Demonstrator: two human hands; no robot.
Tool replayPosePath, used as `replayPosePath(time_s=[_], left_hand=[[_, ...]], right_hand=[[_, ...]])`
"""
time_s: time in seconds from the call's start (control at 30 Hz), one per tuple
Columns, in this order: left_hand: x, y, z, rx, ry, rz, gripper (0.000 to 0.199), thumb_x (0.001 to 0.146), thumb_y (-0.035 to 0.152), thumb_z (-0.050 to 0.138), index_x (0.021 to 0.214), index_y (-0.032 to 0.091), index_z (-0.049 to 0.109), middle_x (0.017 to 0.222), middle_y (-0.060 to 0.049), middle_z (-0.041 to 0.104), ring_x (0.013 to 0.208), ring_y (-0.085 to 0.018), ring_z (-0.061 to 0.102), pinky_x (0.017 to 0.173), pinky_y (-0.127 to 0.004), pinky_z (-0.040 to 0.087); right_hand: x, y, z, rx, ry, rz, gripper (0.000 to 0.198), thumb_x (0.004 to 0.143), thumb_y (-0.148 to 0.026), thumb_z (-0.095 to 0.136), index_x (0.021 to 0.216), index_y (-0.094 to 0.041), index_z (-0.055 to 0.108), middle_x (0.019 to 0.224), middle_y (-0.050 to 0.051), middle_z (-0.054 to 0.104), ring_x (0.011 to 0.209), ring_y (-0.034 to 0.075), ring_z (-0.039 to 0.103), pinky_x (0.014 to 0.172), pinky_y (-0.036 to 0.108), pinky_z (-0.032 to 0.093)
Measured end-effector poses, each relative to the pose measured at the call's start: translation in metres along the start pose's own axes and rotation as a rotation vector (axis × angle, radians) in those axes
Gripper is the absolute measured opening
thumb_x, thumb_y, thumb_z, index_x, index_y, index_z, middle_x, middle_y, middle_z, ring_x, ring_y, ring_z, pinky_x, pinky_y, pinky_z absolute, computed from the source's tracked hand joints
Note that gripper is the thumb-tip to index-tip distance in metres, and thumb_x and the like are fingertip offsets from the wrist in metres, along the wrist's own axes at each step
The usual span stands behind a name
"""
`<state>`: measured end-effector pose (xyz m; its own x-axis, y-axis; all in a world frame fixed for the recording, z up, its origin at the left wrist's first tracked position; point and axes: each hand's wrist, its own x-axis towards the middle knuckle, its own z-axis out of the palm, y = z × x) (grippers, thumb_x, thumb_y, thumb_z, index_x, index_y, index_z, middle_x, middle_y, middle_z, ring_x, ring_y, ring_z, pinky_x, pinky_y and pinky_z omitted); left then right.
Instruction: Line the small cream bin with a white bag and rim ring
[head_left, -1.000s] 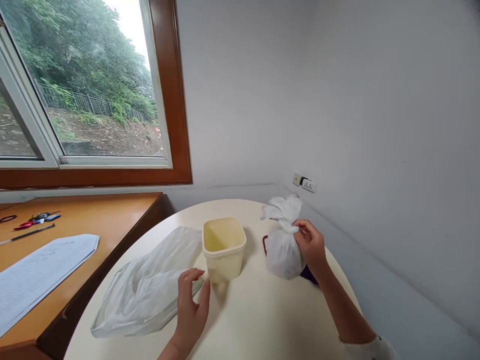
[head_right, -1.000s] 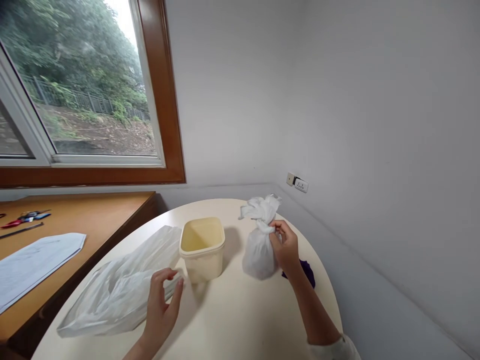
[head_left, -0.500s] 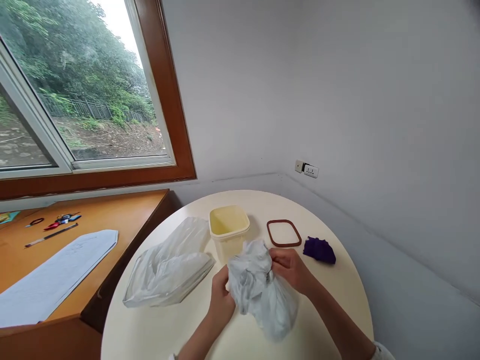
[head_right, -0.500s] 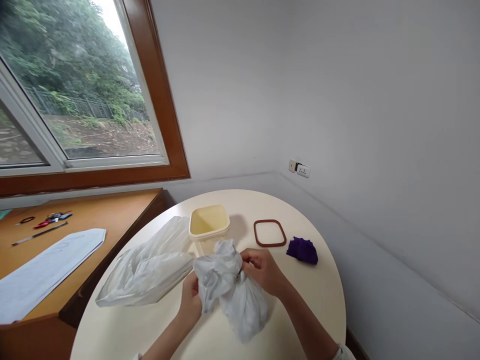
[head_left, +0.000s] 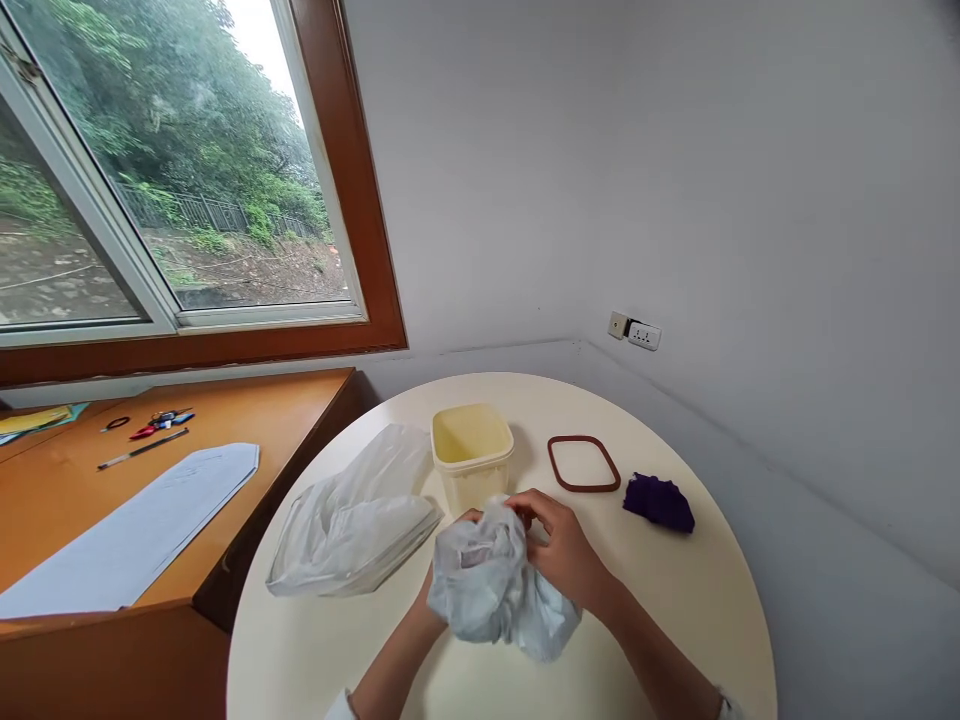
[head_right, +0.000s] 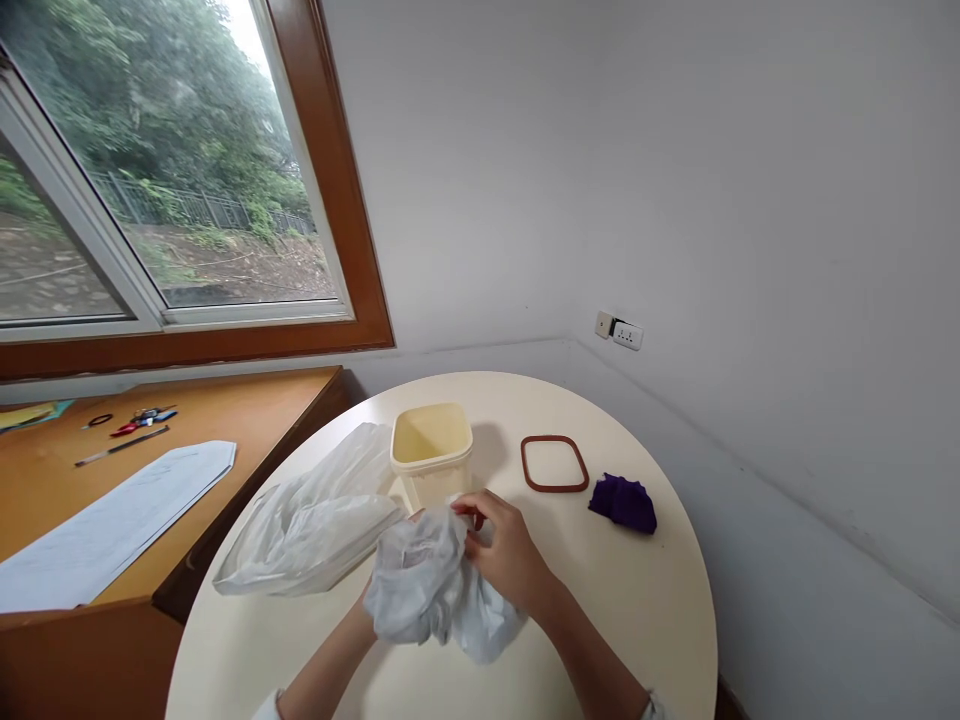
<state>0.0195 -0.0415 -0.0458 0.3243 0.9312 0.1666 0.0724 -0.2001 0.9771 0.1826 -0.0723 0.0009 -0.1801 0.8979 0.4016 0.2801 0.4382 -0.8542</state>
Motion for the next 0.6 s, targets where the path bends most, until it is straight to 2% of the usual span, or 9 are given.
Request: replayPosePath(time_s=[0.1,0.27,0.4,0.6], left_hand=[[-0.005,0.014,-0.003,-0.052,0.015,0.05,0.025,0.06,0.034,0.069,0.071,0.015,0.056,0.07,-0.001,0.054,0.065,-0.015,0.051,0.059,-0.028,0.042],[-0.009,0.026,-0.002,-0.047,0.09,0.138,0.013,0.062,0.024,0.063,0.066,0.016,0.054,0.07,0.001,0.051,0.067,-0.014,0.047,0.062,-0.026,0.037],[-0.01,0.018,-0.004,-0.013,0.133,0.108,0.021,0.059,0.03,0.063,0.065,0.017,0.048,0.063,0.003,0.046,0.06,-0.012,0.041,0.056,-0.024,0.032],[-0.01,0.009,-0.003,0.081,0.172,0.026,0.025,0.056,0.029,0.06,0.055,0.017,0.038,0.053,0.005,0.037,0.053,-0.009,0.032,0.05,-0.022,0.025]], right_hand=[[-0.001,-0.001,0.0,-0.077,-0.023,-0.024,0.028,0.072,-0.009,0.052,0.096,-0.021,0.059,0.09,0.002,0.06,0.083,0.015,0.053,0.074,0.027,0.041],[-0.003,-0.007,-0.004,-0.073,-0.095,-0.009,0.024,0.077,-0.013,0.05,0.097,-0.023,0.059,0.096,0.002,0.06,0.093,0.017,0.051,0.086,0.032,0.036],[-0.004,-0.012,-0.004,-0.072,-0.191,0.089,0.033,0.069,-0.023,0.064,0.101,-0.027,0.058,0.095,0.0,0.059,0.093,0.019,0.048,0.086,0.034,0.035],[-0.005,-0.008,0.007,-0.121,-0.161,0.165,0.033,0.065,-0.011,0.058,0.094,-0.025,0.058,0.085,-0.001,0.059,0.087,0.019,0.047,0.079,0.033,0.034]])
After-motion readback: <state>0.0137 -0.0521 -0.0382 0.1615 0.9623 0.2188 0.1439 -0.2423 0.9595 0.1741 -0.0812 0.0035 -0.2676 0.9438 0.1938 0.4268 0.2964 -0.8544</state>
